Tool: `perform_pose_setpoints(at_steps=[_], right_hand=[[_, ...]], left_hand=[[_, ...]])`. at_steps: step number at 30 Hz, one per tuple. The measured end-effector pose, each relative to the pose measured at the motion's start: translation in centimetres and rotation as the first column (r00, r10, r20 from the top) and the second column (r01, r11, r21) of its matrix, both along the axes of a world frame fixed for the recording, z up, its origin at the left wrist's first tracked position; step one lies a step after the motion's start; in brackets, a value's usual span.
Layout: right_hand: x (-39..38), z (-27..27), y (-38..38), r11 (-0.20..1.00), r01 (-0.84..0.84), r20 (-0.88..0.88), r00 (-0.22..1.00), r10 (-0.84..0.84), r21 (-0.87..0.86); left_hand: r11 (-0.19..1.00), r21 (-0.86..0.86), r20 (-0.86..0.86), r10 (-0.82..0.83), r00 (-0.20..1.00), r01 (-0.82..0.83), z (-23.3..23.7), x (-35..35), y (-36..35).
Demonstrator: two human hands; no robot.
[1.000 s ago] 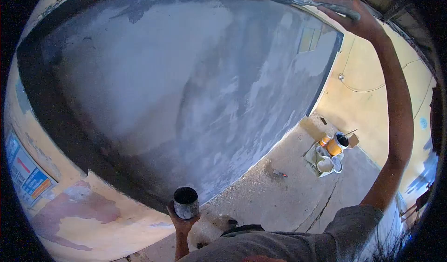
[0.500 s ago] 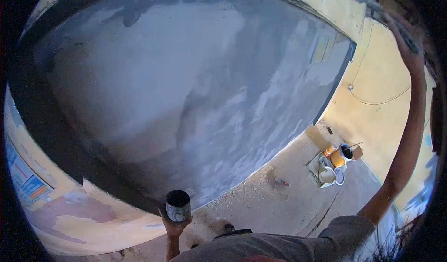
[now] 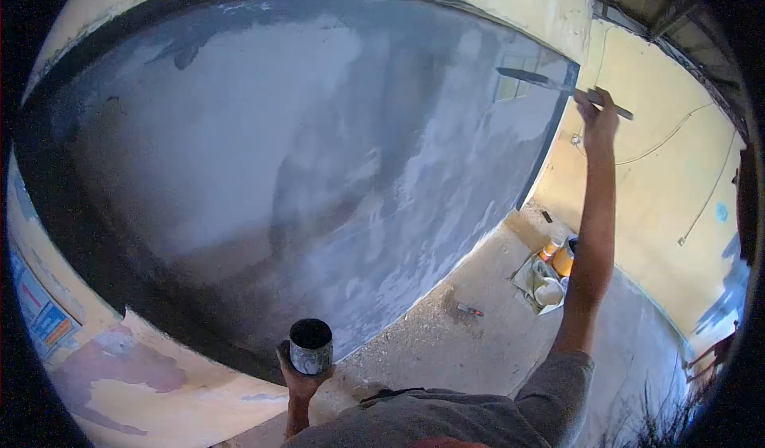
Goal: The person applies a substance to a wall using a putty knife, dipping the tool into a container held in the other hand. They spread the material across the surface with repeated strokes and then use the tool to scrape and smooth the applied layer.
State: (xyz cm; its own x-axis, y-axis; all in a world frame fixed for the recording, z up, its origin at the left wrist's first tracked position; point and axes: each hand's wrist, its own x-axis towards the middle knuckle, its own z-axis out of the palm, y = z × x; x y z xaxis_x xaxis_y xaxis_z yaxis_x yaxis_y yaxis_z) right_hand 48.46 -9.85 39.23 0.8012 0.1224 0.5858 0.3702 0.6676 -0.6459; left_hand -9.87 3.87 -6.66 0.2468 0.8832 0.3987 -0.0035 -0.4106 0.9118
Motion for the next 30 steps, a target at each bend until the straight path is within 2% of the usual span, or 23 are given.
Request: perform_pose_setpoints(at_steps=[1, 3, 5, 6, 9, 12, 13, 15, 16, 18, 19, 20, 22, 23, 24, 25, 26, 27, 28, 29, 30], right_hand=[[-0.1, 0.2, 0.8, 1.0, -0.025, -0.005, 1.0, 0.025, -0.02], [-3.9, 1.7, 2.0, 0.999, -0.039, 0.047, 0.998, 0.04, -0.024], [-3.3, 3.7, 3.5, 0.99, -0.133, 0.01, 0.991, 0.134, -0.048], [-2.8, 4.9, 4.1, 0.99, -0.132, 0.007, 0.991, 0.133, -0.046], [-2.6, 7.9, 5.2, 0.992, -0.124, 0.085, 0.989, 0.12, 0.04], [-5.8, 10.7, 5.4, 0.969, -0.08, -0.005, 0.997, 0.083, 0.234], [-5.5, 11.1, 5.6, 0.969, -0.086, -0.002, 0.996, 0.089, 0.231], [-3.5, 11.8, 5.1, 0.966, 0.053, 0.154, 0.984, -0.094, 0.254], [-2.2, 12.8, 4.2, 0.952, -0.024, 0.209, 0.977, -0.042, 0.304], [0.3, 15.9, 1.4, 0.913, -0.18, 0.33, 0.943, 0.054, 0.365], [0.5, 17.3, 0.1, 0.891, -0.255, 0.391, 0.915, 0.097, 0.376], [-1.9, 18.1, -0.7, 0.891, -0.257, 0.391, 0.915, 0.099, 0.375], [-8.3, 17.4, -2.2, 0.874, 0.02, 0.216, 0.966, -0.143, 0.486], [-8.5, 16.4, -2.7, 0.875, 0.024, 0.213, 0.966, -0.145, 0.484], [-8.7, 15.3, -2.9, 0.914, 0.035, 0.305, 0.937, -0.172, 0.405], [-8.9, 14.1, -3.1, 0.944, 0.052, 0.4, 0.897, -0.188, 0.325], [-10.4, 11.9, -2.8, 0.948, 0.116, 0.406, 0.883, -0.234, 0.295], [-9.3, 10.2, -3.0, 0.969, 0.16, 0.48, 0.846, -0.232, 0.187], [-8.0, 8.4, -3.0, 0.974, 0.21, 0.551, 0.806, -0.218, 0.079], [-7.5, 6.2, -2.9, 0.963, 0.269, 0.656, 0.726, -0.206, 0.004], [-5.4, 4.5, -2.8, 0.893, 0.442, 0.727, 0.64, -0.249, -0.083]], left_hand=[[1.0, 0.008, -0.002, -0.003, 1.0, 0.003, -1.1, -0.1, 0.2], [0.98, -0.173, 0.127, -0.074, 0.989, 0.095, -4.3, -0.3, 0.6], [0.991, -0.115, 0.074, -0.064, 0.995, 0.072, -3.3, -0.6, -0.3], [0.997, -0.06, 0.026, -0.046, 0.999, 0.048, -2.9, -0.8, -0.7], [0.997, -0.082, 0.022, 0.008, 1.0, -0.006, -4.1, -1.6, -1.2], [0.988, -0.124, 0.011, 0.096, 0.995, -0.093, -6.3, -3.0, -2.1], [0.987, -0.127, 0.013, 0.101, 0.995, -0.098, -7.1, -3.5, -1.9], [0.993, -0.012, -0.17, 0.117, 0.978, -0.121, -8.6, -4.7, -1.6], [0.992, -0.019, -0.173, 0.119, 0.978, -0.124, -7.4, -4.7, -2.1], [0.988, -0.122, -0.013, 0.095, 0.995, -0.096, -3.1, -4.0, -3.1], [0.987, -0.126, -0.014, 0.098, 0.995, -0.099, -3.1, -4.1, -3.4], [0.977, -0.15, -0.069, 0.14, 0.988, -0.149, -3.1, -4.1, -3.4], [0.965, -0.17, -0.13, 0.179, 0.975, -0.2, -4.1, -4.5, -3.0], [0.952, -0.226, -0.073, 0.193, 0.979, -0.204, -5.6, -4.4, -2.6], [0.937, -0.285, -0.014, 0.208, 0.978, -0.203, -7.2, -4.6, -2.5], [0.937, -0.288, -0.012, 0.206, 0.979, -0.2, -6.8, -4.6, -2.7], [0.953, -0.184, -0.091, 0.225, 0.97, -0.239, -5.3, -4.4, -3.0], [0.961, -0.078, -0.168, 0.251, 0.953, -0.266, -4.5, -4.4, -3.2], [0.961, -0.081, -0.166, 0.249, 0.954, -0.265, -4.6, -4.4, -3.3], [0.969, -0.091, -0.142, 0.216, 0.966, -0.23, -4.7, -4.4, -3.1], [0.976, -0.1, -0.118, 0.181, 0.976, -0.193, -4.8, -4.6, -3.0]])
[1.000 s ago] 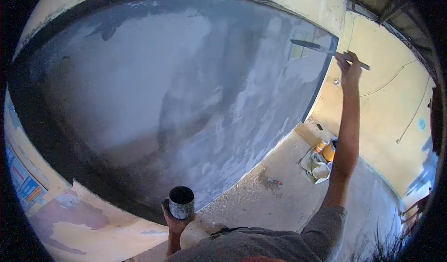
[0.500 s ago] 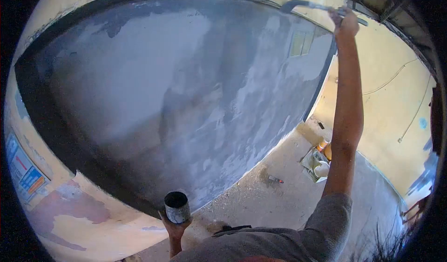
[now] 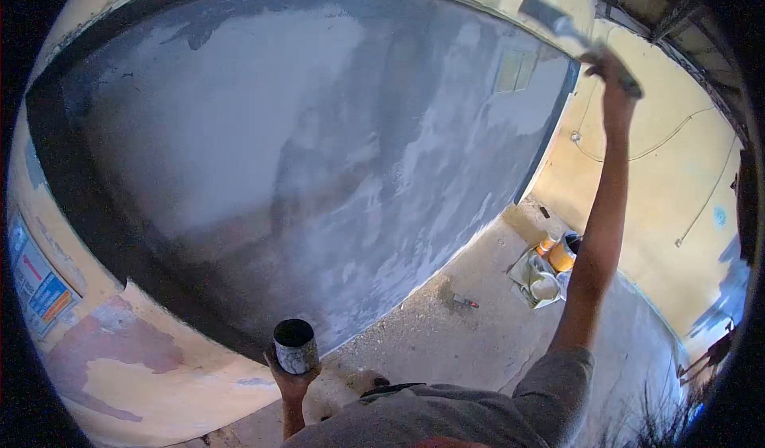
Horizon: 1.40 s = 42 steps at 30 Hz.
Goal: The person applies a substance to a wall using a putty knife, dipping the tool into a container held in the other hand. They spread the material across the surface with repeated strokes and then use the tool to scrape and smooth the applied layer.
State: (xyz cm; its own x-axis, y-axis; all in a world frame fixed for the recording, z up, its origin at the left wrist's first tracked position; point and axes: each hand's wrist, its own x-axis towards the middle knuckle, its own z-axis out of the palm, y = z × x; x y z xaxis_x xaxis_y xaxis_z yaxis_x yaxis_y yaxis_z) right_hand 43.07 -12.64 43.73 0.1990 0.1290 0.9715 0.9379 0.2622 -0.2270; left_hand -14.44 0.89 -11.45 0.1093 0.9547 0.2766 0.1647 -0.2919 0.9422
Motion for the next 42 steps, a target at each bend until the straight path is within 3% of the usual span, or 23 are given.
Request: perform_pose_setpoints(at_steps=[1, 3, 5, 6, 8, 9, 11, 13, 14, 17, 21, 24, 28, 29, 30, 32, 34, 37, 42], right_hand=[[0.5, -1.8, 0.1, 0.989, 0.092, 0.201, 0.977, -0.068, -0.112], [-0.4, -4.0, 0.6, 0.89, 0.367, 0.385, 0.889, -0.25, -0.271], [-1.3, -4.8, 1.7, 0.879, 0.221, 0.348, 0.935, -0.068, -0.423], [-0.9, -4.6, 1.7, 0.878, 0.225, 0.344, 0.936, -0.075, -0.422], [0.9, -3.3, 2.5, 0.734, 0.559, 0.705, 0.692, -0.158, -0.384], [2.4, -2.2, 3.0, 0.734, 0.56, 0.697, 0.697, -0.167, -0.385], [6.4, 0.2, 3.6, 0.67, 0.651, 0.793, 0.59, -0.153, -0.356], [7.6, 2.7, 3.7, 0.795, 0.472, 0.596, 0.782, -0.179, -0.381], [1.2, 4.4, 2.1, 0.755, 0.433, 0.567, 0.818, -0.1, -0.492], [1.3, 5.7, 1.6, 0.816, 0.306, 0.466, 0.883, -0.052, -0.49], [3.7, 6.4, 1.5, 0.761, 0.339, 0.44, 0.895, -0.078, -0.553], [5.1, 7.0, 2.1, 0.811, 0.298, 0.505, 0.863, -0.004, -0.503], [5.7, 8.8, 2.3, 0.799, 0.354, 0.57, 0.822, -0.017, -0.487], [5.9, 8.8, 2.4, 0.801, 0.347, 0.566, 0.824, -0.014, -0.487], [6.1, 8.8, 2.4, 0.799, 0.332, 0.555, 0.832, 0.003, -0.501], [6.2, 9.3, 2.1, 0.793, 0.322, 0.548, 0.836, 0.018, -0.517], [6.0, 9.7, 2.2, 0.793, 0.393, 0.669, 0.743, 0.024, -0.465], [5.4, 9.9, 2.0, 0.792, 0.406, 0.684, 0.729, 0.02, -0.456], [6.0, 10.3, 1.3, 0.799, 0.401, 0.663, 0.749, -0.003, -0.449]], left_hand=[[0.999, -0.003, 0.025, -0.035, 0.999, 0.035, -0.1, -0.1, 0.2], [0.994, 0.0, 0.079, -0.105, 0.991, 0.106, 0.0, 0.4, 0.7], [0.995, 0.018, 0.036, -0.096, 0.995, 0.096, 3.1, 1.2, 0.0], [0.996, 0.034, -0.012, -0.083, 0.996, 0.084, 4.2, 1.5, -0.2], [0.994, 0.04, 0.023, -0.1, 0.995, 0.099, 3.0, 1.7, 0.0], [0.993, 0.046, 0.066, -0.109, 0.992, 0.106, 2.3, 1.8, 0.3], [0.994, 0.037, 0.063, -0.109, 0.992, 0.107, 1.0, 2.5, 0.7], [0.994, 0.026, 0.074, -0.112, 0.991, 0.11, 1.1, 3.4, 1.0], [0.988, 0.078, 0.03, -0.138, 0.99, 0.136, 1.9, 3.7, 0.7], [0.981, 0.122, 0.005, -0.153, 0.988, 0.152, 2.1, 6.0, 0.9], [0.986, 0.095, 0.01, -0.136, 0.991, 0.135, 0.9, 8.1, 1.6], [0.988, 0.091, 0.0, -0.126, 0.992, 0.125, 0.7, 9.9, 2.5], [0.989, 0.09, 0.007, -0.117, 0.993, 0.116, 5.4, 13.1, 1.5], [0.99, 0.091, 0.002, -0.112, 0.994, 0.112, 4.5, 13.3, 1.9], [0.99, 0.011, 0.09, -0.143, 0.986, 0.142, 2.4, 13.6, 2.4], [0.981, -0.069, 0.185, -0.167, 0.968, 0.182, 3.5, 15.0, 2.0], [0.985, 0.129, -0.106, -0.097, 0.99, 0.111, 5.9, 15.7, 1.0], [0.981, 0.086, 0.052, -0.178, 0.983, 0.173, 8.5, 17.1, -0.1], [0.977, 0.105, 0.048, -0.193, 0.98, 0.187, 6.2, 17.2, 0.2]])
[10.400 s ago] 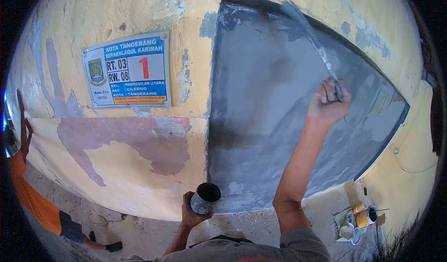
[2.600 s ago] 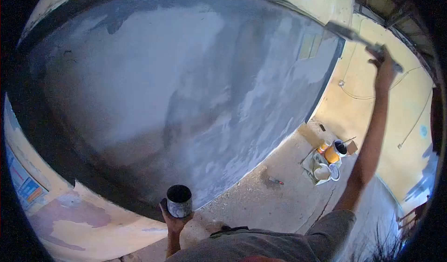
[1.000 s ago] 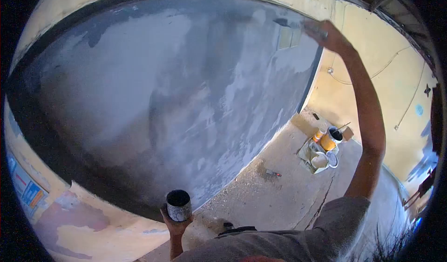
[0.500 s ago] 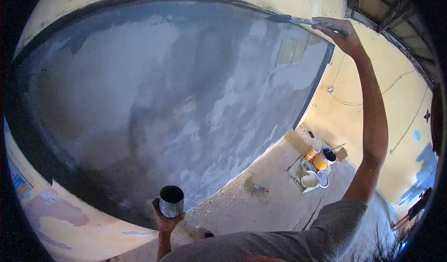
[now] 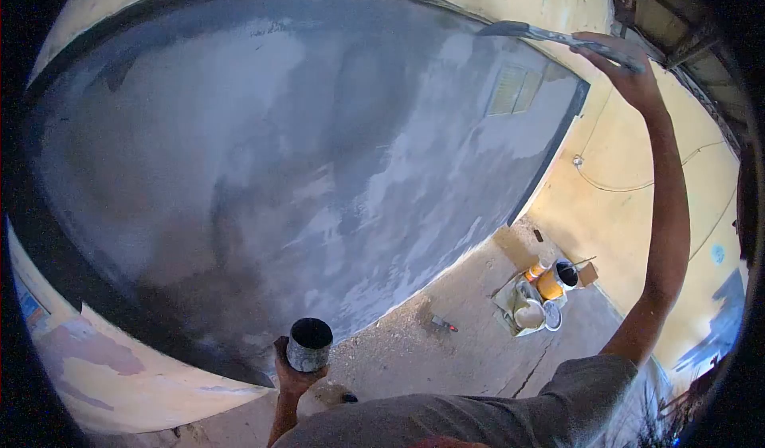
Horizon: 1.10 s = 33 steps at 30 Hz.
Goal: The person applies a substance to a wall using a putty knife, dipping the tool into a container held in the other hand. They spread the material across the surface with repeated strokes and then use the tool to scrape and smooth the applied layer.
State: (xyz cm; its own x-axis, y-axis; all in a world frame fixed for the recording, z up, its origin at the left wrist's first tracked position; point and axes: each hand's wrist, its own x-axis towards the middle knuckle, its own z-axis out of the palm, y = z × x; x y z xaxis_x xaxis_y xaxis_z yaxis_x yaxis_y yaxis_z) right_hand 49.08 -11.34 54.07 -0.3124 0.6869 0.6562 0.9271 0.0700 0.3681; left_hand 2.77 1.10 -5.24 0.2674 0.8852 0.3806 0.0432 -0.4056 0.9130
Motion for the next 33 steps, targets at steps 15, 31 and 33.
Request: perform_pose_setpoints(at_steps=[15, 31, 33], right_hand=[[10.8, -2.3, -6.1, 0.731, 0.096, -0.52, 0.764, 0.381, 0.676], [7.1, -2.2, 3.5, 0.887, -0.233, -0.628, 0.636, 0.449, 0.399], [6.3, -1.3, 3.4, 0.831, -0.225, -0.612, 0.585, 0.533, 0.509]], left_hand=[[0.992, 0.068, -0.071, 0.11, 0.991, -0.105, -0.3, -3.0, 0.0], [1.0, -0.007, -0.146, 0.016, 0.989, -0.017, 0.7, -0.2, -2.3], [0.998, -0.02, 0.031, -0.06, 0.998, 0.061, -1.7, 0.0, -1.8]])
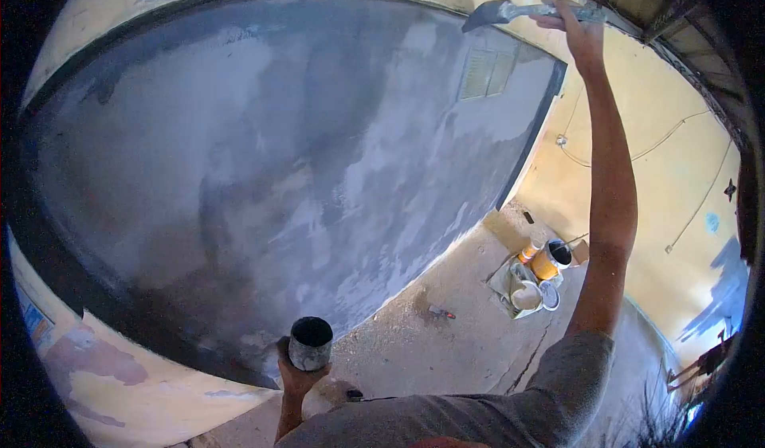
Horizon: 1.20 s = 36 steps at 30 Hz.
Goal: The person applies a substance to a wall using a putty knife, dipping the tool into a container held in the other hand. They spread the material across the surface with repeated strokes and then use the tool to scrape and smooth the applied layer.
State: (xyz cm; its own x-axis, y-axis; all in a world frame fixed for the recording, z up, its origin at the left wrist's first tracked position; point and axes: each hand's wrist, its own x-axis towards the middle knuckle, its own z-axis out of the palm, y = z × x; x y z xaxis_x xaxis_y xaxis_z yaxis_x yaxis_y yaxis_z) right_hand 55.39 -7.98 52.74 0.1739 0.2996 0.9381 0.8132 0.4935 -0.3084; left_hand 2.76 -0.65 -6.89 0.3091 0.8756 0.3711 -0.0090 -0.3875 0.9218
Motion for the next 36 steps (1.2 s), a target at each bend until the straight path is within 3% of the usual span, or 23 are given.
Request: perform_pose_setpoints(at_steps=[2, 4, 6, 7, 8, 10, 12, 13, 14, 16, 18, 21, 23, 26, 27, 29, 32, 36], right_hand=[[0.2, 1.0, -1.1, 0.999, 0.035, 0.022, 0.999, -0.035, 0.01], [0.9, 2.1, -2.0, 0.895, 0.316, 0.278, 0.871, -0.405, 0.316], [0.7, 3.1, -3.6, 0.897, 0.222, 0.141, 0.945, -0.294, 0.381], [1.5, 3.9, -4.4, 0.931, 0.077, 0.089, 0.989, -0.116, 0.358], [2.5, 3.8, -5.0, 0.932, 0.074, 0.088, 0.99, -0.112, 0.355], [3.9, 2.9, -5.9, 0.948, 0.112, -0.079, 0.993, -0.092, 0.299], [0.6, -0.4, -5.7, 0.938, 0.08, -0.046, 0.997, -0.069, 0.337], [0.2, -1.7, -5.7, 0.962, 0.14, -0.065, 0.99, -0.128, 0.236], [0.6, -2.6, -5.5, 0.971, 0.198, -0.078, 0.979, -0.189, 0.134], [4.1, -3.7, -5.0, 0.827, 0.558, 0.021, 0.828, -0.56, 0.072], [1.2, -4.8, -4.3, 0.801, 0.599, -0.088, 0.798, -0.597, -0.002], [-1.7, -5.3, -2.7, 0.806, 0.592, -0.191, 0.791, -0.582, -0.006], [-1.8, -4.9, -1.3, 0.842, 0.54, -0.314, 0.801, -0.51, 0.012], [5.8, -4.0, 3.4, 0.748, 0.657, -0.368, 0.721, -0.587, 0.093], [4.5, -4.4, 3.7, 0.749, 0.656, -0.37, 0.721, -0.586, 0.095], [-0.2, -5.5, 5.0, 0.891, 0.334, -0.619, 0.782, -0.079, 0.308], [1.9, -5.4, 6.4, 0.866, 0.325, -0.702, 0.711, 0.041, 0.38], [1.3, -5.4, 5.1, 0.9, 0.306, -0.653, 0.756, -0.031, 0.311]], left_hand=[[1.0, -0.025, 0.023, -0.001, 1.0, 0.002, -0.7, 0.0, -0.4], [1.0, 0.008, -0.014, 0.002, 1.0, -0.001, -2.2, -0.4, -0.1], [0.999, 0.044, -0.048, 0.012, 0.999, -0.01, -2.1, -0.5, -0.2], [0.998, 0.044, -0.057, 0.046, 0.997, -0.044, -1.2, -0.7, -0.5], [0.996, 0.044, -0.066, 0.079, 0.995, -0.076, -0.2, -0.9, -0.7], [0.995, 0.009, -0.141, 0.101, 0.985, -0.101, 2.2, -1.3, -0.8], [0.992, -0.026, -0.211, 0.117, 0.971, -0.125, 1.2, -1.5, -0.6], [0.987, 0.033, -0.158, 0.158, 0.975, -0.155, -1.4, -1.8, 0.0], [0.978, 0.094, -0.102, 0.196, 0.975, -0.187, -1.2, -1.6, 0.1], [0.979, 0.105, -0.118, 0.184, 0.976, -0.172, 0.1, -1.4, -0.2], [0.99, 0.065, -0.071, 0.132, 0.989, -0.128, 1.2, -1.1, -0.3], [0.993, 0.063, -0.167, 0.109, 0.98, -0.099, 1.8, -1.0, -0.3], [0.994, 0.051, -0.143, 0.106, 0.984, -0.1, 2.3, -0.4, -0.6], [0.996, 0.029, -0.127, 0.092, 0.988, -0.089, 1.7, -0.2, -0.8], [0.997, 0.019, -0.138, 0.077, 0.987, -0.075, 1.0, -0.3, -0.7], [0.996, 0.029, -0.111, 0.089, 0.99, -0.086, -0.8, -0.5, -0.9], [0.994, 0.05, -0.095, 0.099, 0.991, -0.095, -0.1, -1.0, -1.0], [0.978, 0.149, -0.191, 0.172, 0.966, -0.145, 0.5, -2.0, -1.4]])
